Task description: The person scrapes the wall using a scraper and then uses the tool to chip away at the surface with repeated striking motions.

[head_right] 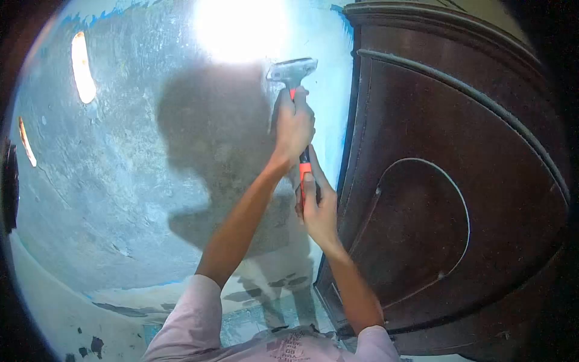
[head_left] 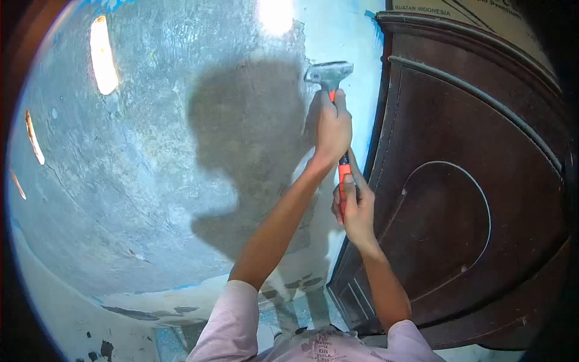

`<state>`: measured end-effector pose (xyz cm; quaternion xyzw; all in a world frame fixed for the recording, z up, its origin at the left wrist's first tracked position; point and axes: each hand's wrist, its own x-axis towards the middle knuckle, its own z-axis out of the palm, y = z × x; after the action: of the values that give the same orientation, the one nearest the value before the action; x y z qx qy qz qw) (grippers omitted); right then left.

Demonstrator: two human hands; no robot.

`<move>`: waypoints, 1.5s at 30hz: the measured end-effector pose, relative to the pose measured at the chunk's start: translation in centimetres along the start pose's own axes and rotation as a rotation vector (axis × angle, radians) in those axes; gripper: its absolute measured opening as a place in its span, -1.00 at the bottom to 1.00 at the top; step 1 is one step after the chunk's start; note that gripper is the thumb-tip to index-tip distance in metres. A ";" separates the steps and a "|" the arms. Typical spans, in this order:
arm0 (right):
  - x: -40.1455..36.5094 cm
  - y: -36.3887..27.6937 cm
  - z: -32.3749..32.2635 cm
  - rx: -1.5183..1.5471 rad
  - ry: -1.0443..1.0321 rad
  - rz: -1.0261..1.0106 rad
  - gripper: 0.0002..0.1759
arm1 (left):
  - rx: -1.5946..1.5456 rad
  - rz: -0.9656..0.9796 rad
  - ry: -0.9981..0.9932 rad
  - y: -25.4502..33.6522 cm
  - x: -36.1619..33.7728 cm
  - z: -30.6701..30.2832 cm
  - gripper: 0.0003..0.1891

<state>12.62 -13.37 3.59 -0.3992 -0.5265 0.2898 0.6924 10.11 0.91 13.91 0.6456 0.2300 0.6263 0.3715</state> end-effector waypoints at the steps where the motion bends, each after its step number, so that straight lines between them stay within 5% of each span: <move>1: 0.1 -1.3 0.0 -0.001 -0.003 -0.002 -0.40 | -0.045 0.049 0.015 -0.3 0.6 0.1 -0.60; 10: -0.1 -0.5 -0.6 0.012 -0.009 -0.002 -0.41 | 0.063 -0.042 0.020 0.4 -1.0 -0.1 -0.54; 25: 1.0 -3.3 -1.8 -0.080 -0.017 0.015 -0.40 | -0.098 0.054 0.029 0.7 1.6 1.3 -0.56; 30: 0.0 -0.8 -1.9 -0.074 0.003 0.049 -0.41 | 0.066 0.101 0.089 -1.8 0.3 1.1 -0.64; 34: 1.2 -2.0 -1.6 -0.047 -0.016 -0.037 -0.41 | -0.034 0.101 0.059 1.6 1.0 0.7 -0.63; 37: 1.0 -2.6 -2.3 -0.071 -0.050 0.031 -0.41 | -0.091 -0.201 -0.043 4.1 -0.5 0.3 -0.57; 39: 0.6 -1.6 -1.6 -0.103 0.013 -0.006 -0.41 | -0.016 0.040 0.031 0.5 0.4 0.8 -0.56; 41: 0.5 -1.2 -1.7 -0.111 0.013 -0.011 -0.41 | 0.058 0.079 0.045 0.4 0.3 0.7 -0.54; 45: 1.0 -2.6 -1.4 -0.136 0.013 -0.057 -0.43 | -0.063 -0.122 -0.092 3.3 0.5 -0.1 -0.54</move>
<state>14.16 -14.17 6.12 -0.4319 -0.5518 0.2310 0.6750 9.52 -0.70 16.73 0.6465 0.2318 0.5789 0.4395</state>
